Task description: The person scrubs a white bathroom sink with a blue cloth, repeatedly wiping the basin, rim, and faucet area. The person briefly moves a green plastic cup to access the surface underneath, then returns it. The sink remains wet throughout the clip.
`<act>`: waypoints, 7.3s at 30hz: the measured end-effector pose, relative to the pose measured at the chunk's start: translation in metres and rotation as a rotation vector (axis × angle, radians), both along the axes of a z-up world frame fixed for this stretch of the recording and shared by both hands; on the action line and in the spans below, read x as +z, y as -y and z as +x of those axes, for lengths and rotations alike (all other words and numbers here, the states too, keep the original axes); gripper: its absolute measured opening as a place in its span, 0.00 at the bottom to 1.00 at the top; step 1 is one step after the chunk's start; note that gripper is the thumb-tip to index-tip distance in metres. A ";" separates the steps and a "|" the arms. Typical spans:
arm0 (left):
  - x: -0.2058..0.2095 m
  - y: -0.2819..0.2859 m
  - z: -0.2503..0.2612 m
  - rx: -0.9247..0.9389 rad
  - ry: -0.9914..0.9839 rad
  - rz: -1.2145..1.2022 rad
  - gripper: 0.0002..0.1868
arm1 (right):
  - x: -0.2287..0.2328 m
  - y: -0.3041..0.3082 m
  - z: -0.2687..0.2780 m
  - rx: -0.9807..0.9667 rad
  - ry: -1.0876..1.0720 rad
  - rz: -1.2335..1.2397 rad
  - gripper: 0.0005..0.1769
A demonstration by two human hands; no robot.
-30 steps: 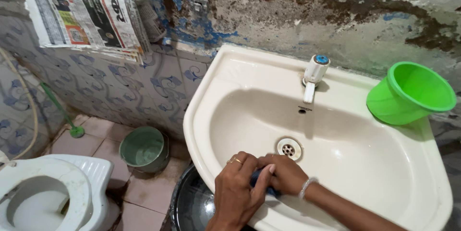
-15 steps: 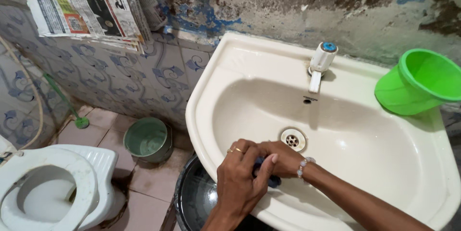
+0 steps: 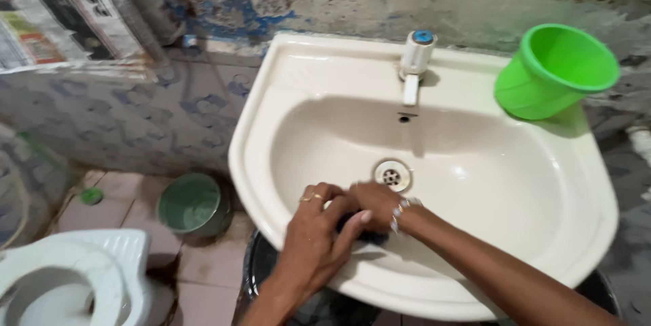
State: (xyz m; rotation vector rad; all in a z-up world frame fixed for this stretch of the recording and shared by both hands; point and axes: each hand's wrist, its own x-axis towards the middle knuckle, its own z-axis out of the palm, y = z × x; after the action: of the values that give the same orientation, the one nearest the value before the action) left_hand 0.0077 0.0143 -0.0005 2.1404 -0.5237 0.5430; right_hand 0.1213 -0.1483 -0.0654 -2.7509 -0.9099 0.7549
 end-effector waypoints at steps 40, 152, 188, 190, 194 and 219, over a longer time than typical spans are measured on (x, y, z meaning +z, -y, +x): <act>-0.004 -0.015 0.020 0.313 -0.194 0.048 0.16 | -0.016 -0.047 0.029 -0.135 0.104 0.398 0.17; -0.022 -0.023 0.028 0.462 -0.224 0.063 0.09 | 0.068 -0.015 0.150 -0.585 1.069 0.358 0.13; -0.015 -0.051 0.013 0.572 0.244 -0.551 0.07 | 0.076 -0.127 -0.013 -0.061 0.456 0.892 0.17; -0.001 -0.076 0.023 0.553 0.099 -0.296 0.11 | 0.077 -0.121 -0.022 -0.048 0.432 0.883 0.17; 0.004 -0.083 0.043 0.153 0.200 0.181 0.22 | 0.069 -0.093 -0.023 -0.307 -0.051 0.774 0.31; 0.005 -0.047 -0.020 -0.068 -0.111 0.537 0.16 | 0.063 0.143 -0.124 -0.739 0.248 0.523 0.24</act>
State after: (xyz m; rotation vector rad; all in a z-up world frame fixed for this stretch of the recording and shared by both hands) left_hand -0.0123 0.0618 0.0045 2.6275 -0.7396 0.2572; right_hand -0.0022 -0.2916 -0.0019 -2.4263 -0.0416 0.0313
